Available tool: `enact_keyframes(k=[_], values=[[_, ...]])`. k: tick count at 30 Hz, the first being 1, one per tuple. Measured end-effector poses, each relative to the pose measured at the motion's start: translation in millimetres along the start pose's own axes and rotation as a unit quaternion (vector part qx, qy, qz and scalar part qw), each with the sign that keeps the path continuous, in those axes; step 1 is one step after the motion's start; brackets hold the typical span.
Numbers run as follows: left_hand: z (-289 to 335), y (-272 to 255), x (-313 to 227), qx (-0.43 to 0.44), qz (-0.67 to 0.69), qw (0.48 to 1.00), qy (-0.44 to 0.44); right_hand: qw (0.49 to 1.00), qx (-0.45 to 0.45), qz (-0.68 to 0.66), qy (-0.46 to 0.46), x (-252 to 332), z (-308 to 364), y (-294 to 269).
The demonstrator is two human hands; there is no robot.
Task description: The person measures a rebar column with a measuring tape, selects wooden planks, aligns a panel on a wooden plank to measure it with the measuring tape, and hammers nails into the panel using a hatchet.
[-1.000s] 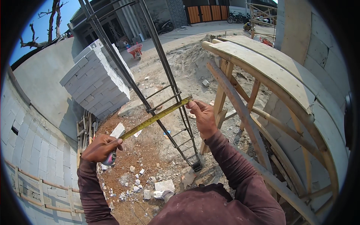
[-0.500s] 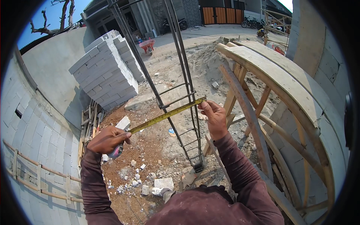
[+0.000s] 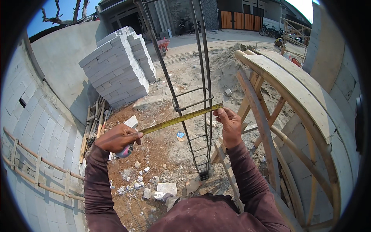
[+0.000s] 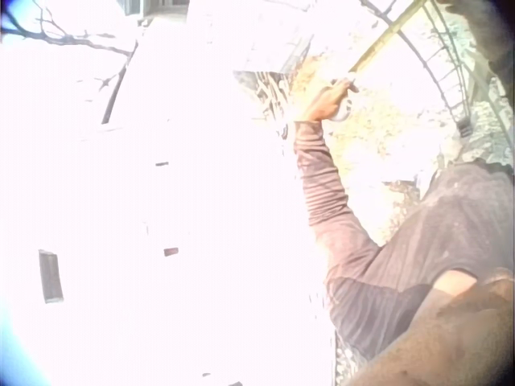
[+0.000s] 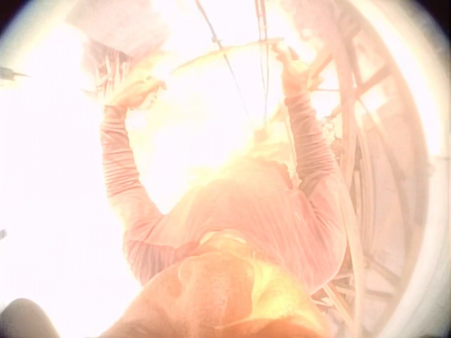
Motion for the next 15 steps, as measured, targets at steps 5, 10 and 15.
enact_keyframes(k=[5,10,15], values=[[-2.4,0.8,3.2,0.006,-0.022,1.000,0.018,1.000,-0.004,-0.001,0.004,1.6,-0.6,0.3],[-3.0,1.2,1.1,-0.003,0.015,1.000,0.027,1.000,-0.003,-0.001,0.000,-1.2,-1.3,-0.4],[-3.1,0.7,4.9,-0.006,0.032,0.999,0.031,1.000,-0.009,0.006,0.009,-1.9,-1.0,1.0]])
Point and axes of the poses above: each hand's wrist, its own z-axis away from the middle knuckle, its own y-axis out of the palm, x = y × z, the point moved 10 cm from there along -z, towards the middle knuckle
